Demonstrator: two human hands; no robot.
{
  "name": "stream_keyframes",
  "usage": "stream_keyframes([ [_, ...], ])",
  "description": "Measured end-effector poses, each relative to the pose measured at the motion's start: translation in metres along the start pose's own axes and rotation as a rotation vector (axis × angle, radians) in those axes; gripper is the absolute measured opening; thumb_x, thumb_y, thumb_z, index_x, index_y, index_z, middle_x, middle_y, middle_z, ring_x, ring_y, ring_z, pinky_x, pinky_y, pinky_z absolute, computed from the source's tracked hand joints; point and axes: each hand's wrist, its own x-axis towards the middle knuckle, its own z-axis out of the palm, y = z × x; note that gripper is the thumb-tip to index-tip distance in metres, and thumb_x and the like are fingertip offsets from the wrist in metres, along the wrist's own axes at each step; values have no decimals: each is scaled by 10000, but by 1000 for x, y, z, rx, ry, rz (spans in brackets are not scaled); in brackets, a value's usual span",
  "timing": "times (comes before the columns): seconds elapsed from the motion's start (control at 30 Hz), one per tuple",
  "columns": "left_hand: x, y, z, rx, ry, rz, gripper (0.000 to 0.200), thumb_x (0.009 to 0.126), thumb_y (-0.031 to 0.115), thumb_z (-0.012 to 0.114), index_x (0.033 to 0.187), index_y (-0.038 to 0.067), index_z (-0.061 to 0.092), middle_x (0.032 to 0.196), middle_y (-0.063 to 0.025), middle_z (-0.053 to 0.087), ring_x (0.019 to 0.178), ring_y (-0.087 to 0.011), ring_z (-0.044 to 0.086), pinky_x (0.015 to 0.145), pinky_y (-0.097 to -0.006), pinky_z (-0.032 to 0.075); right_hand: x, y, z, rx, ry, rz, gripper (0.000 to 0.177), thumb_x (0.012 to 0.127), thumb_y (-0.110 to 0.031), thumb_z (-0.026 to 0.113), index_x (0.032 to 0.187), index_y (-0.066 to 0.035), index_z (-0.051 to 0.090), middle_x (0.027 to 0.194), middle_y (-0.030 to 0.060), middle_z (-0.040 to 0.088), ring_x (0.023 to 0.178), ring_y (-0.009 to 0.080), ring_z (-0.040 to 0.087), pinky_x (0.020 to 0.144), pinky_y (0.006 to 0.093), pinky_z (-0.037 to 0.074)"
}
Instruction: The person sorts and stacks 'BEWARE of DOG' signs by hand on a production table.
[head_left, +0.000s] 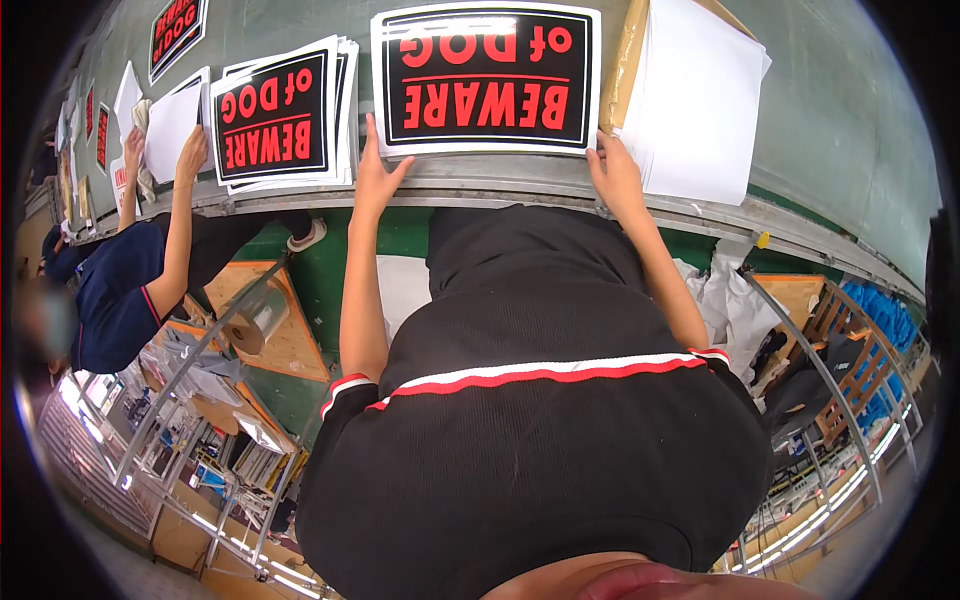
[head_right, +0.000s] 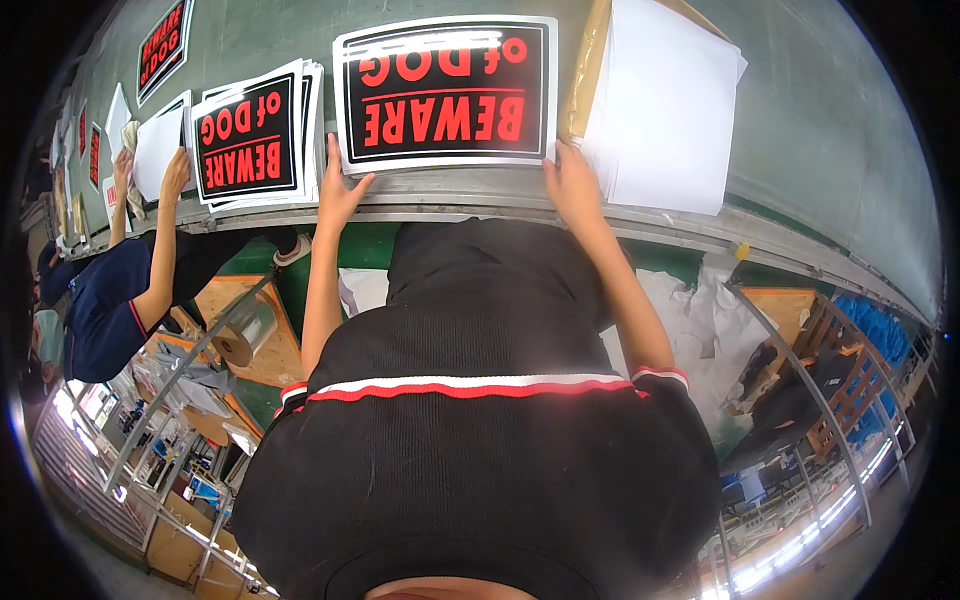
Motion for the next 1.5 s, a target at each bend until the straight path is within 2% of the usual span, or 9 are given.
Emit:
stream_keyframes([
  [0.23,20,-17,5,-410,111,-108,775,986,180,621,1570,-20,154,1580,-227,326,1475,-291,318,1196,-357,243,15,-1,-7,296,-23,187,420,957,-248,625,1285,12,592,1130,224,670,1000,351,680,864,414,529],
  [0.33,32,-9,12,-578,153,-160,727,992,175,609,1556,-38,203,1605,-214,282,1498,-279,269,1200,-350,223,20,-7,-4,105,52,66,444,948,-261,634,1292,15,588,1115,221,677,998,352,681,856,412,531],
  [0.53,38,-3,14,-295,189,-143,649,1008,225,580,1535,-21,290,1533,-228,410,1441,-284,386,1169,-352,287,37,-30,-35,-2,-166,161,435,945,-256,631,1279,19,596,1101,229,671,985,379,668,854,429,525],
  [0.6,53,-5,10,-304,227,-120,617,1012,241,568,1518,-16,328,1478,-243,477,1409,-304,432,1161,-358,308,63,-34,-45,49,38,38,428,950,-259,628,1274,19,604,1103,223,678,997,359,677,859,426,527],
  [0.7,96,11,3,-264,216,-58,626,1012,243,563,1520,-26,315,1512,-254,429,1430,-314,400,1167,-362,303,125,-27,-41,394,232,-77,503,966,-274,611,1364,23,535,1237,233,644,1146,328,644,934,396,511],
  [0.9,167,0,15,-314,246,-131,654,1028,274,514,1535,-49,256,1572,-258,326,1474,-307,326,1183,-344,268,198,-25,-9,578,161,98,812,948,-364,631,1538,35,240,1493,289,421,1391,368,436,1100,378,396],
  [1.07,175,-4,18,-382,204,-236,677,1038,340,487,1555,-15,232,1560,-251,351,1464,-294,343,1177,-331,266,190,-50,-5,572,147,139,818,962,-379,632,1554,16,228,1554,278,335,1458,333,326,1171,372,277],
  [1.37,172,17,2,-305,189,-243,695,1039,389,476,1549,-22,244,1532,-244,406,1435,-309,395,1163,-330,292,204,-28,3,646,248,128,843,925,-427,631,1530,35,267,1525,270,388,1410,372,404,1147,411,339],
  [1.5,167,21,4,-320,138,-237,737,1030,443,468,1548,-29,242,1571,-238,345,1471,-318,331,1185,-331,248,198,-39,3,381,216,68,852,916,-434,646,1520,46,284,1530,270,383,1405,370,411,1148,407,333],
])
